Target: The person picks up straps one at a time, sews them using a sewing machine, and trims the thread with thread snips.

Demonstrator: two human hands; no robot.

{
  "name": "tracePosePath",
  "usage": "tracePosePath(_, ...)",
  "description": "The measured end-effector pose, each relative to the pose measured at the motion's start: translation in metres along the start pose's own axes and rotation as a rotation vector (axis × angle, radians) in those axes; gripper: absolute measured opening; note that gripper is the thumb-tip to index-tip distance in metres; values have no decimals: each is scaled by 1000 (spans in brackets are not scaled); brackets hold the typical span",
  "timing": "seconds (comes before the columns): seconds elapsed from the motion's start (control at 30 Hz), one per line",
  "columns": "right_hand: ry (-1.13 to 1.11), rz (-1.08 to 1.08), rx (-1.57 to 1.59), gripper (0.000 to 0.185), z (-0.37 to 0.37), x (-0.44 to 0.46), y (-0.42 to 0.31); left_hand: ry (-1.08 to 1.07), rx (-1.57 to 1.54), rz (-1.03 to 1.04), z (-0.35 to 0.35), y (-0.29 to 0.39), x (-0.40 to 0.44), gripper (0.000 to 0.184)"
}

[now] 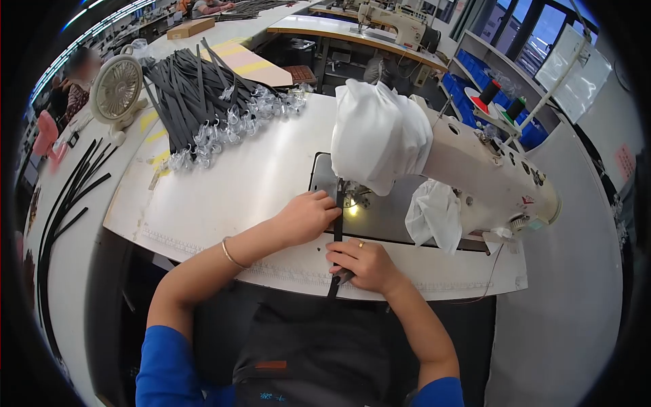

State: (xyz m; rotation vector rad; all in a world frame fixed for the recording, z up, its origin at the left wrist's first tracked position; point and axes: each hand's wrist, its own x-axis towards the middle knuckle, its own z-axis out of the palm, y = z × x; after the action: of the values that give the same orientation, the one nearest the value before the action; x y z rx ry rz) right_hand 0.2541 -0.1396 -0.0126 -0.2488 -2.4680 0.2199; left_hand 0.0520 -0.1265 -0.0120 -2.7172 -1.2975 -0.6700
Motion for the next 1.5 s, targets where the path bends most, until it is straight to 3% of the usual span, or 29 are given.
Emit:
tracePosePath(0.53, 14, 33, 2, 16, 1, -1, -1, 148, -83, 122, 4, -16, 3, 16)
tracePosePath(0.97, -18, 31, -10, 18, 0, -2, -1, 105, -138, 252, -7, -16, 4, 32)
tracePosePath(1.5, 7, 39, 47, 17, 2, -4, -1, 124, -177, 181, -7, -12, 3, 27)
